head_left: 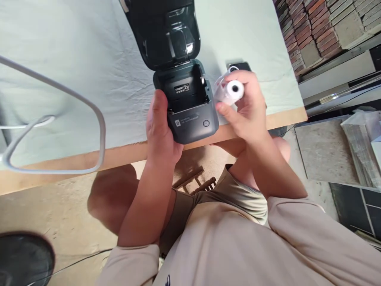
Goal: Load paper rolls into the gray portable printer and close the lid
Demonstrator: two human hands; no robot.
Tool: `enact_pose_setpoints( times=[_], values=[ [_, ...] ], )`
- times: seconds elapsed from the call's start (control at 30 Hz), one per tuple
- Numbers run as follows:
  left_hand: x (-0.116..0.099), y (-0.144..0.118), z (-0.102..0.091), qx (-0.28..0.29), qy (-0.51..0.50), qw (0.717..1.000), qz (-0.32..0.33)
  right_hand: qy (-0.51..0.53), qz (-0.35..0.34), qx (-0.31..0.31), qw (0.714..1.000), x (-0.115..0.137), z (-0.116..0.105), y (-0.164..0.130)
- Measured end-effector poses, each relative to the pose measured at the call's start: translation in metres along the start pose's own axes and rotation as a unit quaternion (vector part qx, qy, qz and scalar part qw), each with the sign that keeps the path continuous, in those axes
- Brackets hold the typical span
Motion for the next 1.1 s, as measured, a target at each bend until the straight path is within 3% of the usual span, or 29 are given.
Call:
enact_pose_setpoints(
  times=[0.13, 0.27, 0.33, 0.5, 0.57, 0.63, 0.73, 0.87, 0.97, 1.03, 1.1],
  values=[
    [0.000, -0.001, 0.000, -0.008, 0.026, 1.000, -0.007, -0.062, -0.019, 0.030, 0.997, 0.005, 0.004, -0.002],
    [-0.003, -0.001, -0.001, -0.021, 0.017, 1.000, -0.012, -0.113, -0.036, -0.143, 0.983, 0.005, -0.036, 0.006],
    [-0.003, 0.001, -0.002, -0.026, 0.027, 0.999, -0.019, -0.174, -0.001, -0.162, 0.971, -0.005, -0.043, 0.020],
    [-0.003, 0.005, -0.002, -0.039, 0.064, 0.997, -0.003, -0.258, 0.140, 0.005, 0.956, -0.043, -0.020, 0.051],
    [-0.004, 0.004, -0.001, -0.047, 0.068, 0.996, 0.015, -0.262, 0.146, 0.049, 0.953, -0.043, -0.017, 0.052],
    [-0.003, 0.002, 0.001, -0.052, 0.063, 0.996, 0.023, -0.193, 0.118, 0.017, 0.974, -0.037, -0.025, 0.051],
    [-0.004, 0.001, 0.002, -0.050, 0.065, 0.996, 0.035, 0.039, 0.090, -0.080, 0.992, -0.039, -0.043, 0.043],
    [-0.004, 0.002, 0.006, -0.033, 0.095, 0.995, 0.021, 0.319, 0.165, -0.093, 0.929, -0.069, -0.039, 0.035],
    [-0.004, 0.003, 0.012, -0.017, 0.086, 0.996, 0.010, 0.366, 0.189, -0.074, 0.908, -0.083, -0.034, 0.034],
    [-0.004, 0.004, 0.012, -0.020, 0.072, 0.997, 0.008, 0.348, 0.167, -0.056, 0.921, -0.079, -0.032, 0.035],
    [-0.004, 0.004, 0.009, -0.026, 0.074, 0.997, 0.012, 0.314, 0.099, -0.067, 0.942, -0.059, -0.034, 0.037]
  ],
)
Point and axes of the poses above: each hand's wrist, its own y-axis towards the middle knuckle, its own z-axis out of the palm, x = y × z, the point moved 7 cm from there along y, towards the middle knuckle
